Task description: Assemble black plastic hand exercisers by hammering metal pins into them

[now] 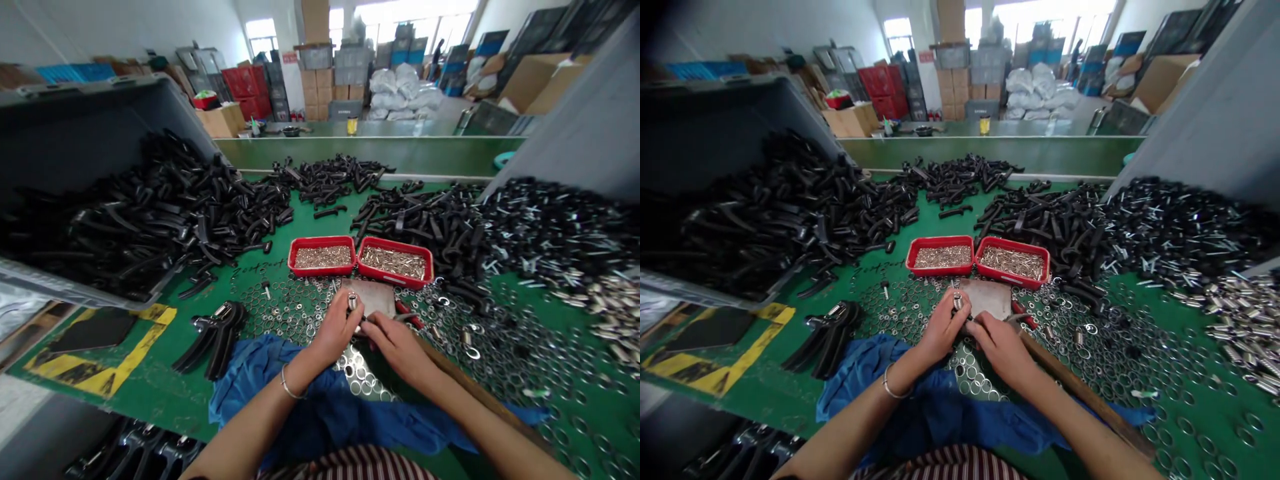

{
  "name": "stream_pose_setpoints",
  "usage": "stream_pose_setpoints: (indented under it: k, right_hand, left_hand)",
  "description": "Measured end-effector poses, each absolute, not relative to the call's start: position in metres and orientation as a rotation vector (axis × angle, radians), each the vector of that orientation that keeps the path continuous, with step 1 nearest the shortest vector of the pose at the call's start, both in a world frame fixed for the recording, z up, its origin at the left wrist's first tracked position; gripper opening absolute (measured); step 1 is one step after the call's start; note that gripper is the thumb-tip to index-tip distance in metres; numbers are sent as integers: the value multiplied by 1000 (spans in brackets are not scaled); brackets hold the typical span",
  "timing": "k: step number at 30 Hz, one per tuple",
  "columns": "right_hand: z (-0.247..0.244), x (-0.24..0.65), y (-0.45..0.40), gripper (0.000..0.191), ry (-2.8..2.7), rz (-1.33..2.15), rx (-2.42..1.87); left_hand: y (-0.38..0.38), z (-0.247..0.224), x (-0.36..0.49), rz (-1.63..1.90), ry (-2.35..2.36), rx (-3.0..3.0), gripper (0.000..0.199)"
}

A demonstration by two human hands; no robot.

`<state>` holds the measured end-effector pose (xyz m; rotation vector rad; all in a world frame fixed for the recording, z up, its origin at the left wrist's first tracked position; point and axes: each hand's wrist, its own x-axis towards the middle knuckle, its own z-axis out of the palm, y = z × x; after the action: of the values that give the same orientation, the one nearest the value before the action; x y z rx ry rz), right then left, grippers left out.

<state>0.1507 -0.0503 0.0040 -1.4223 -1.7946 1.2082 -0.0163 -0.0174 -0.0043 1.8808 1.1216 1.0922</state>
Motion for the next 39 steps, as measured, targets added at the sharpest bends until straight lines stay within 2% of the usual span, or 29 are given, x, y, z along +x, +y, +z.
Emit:
stream_pose_setpoints:
  k: [2,3,6,7,11,16,19,22,26,31,34,39]
  right_hand:
    - [3,155,-52,53,-1747,1499,-1357]
    - [2,156,-52,53,-1741,1523,-1351]
    - [-4,162,-53,43,-1786,1211,-1417]
    - [-6,163,-53,42,-1782,1207,-1408]
    - [-15,169,-52,52,-1763,1576,-1325]
    - [-11,183,-56,29,-2115,980,-1603]
    - [-7,203,-67,30,-2113,980,-1538]
    - [-12,231,-85,32,-2017,986,-1529]
    - [-28,260,-105,32,-1986,682,-1609]
    - [-40,271,-109,29,-2129,335,-1691]
    - [-44,274,-113,29,-2195,302,-1742]
    - [-47,278,-114,30,-2186,430,-1817]
  left_hand:
    - [-17,-5,-13,1045,1070,1916,21]
    - [-17,-5,-12,1017,1051,1927,22]
    - [-14,-5,-9,960,1068,1943,24]
    - [-12,-4,-8,940,1078,1957,24]
    - [6,-5,-2,714,1051,2147,22]
    - [38,-10,17,107,992,2527,21]
    - [48,-7,26,-103,1036,2702,24]
    - [60,10,29,-79,998,2752,37]
    - [101,34,47,58,1055,2796,20]
    - [157,28,88,-258,1306,2842,18]
    - [169,18,98,-312,1298,2809,14]
    - [163,9,88,-199,1299,2801,24]
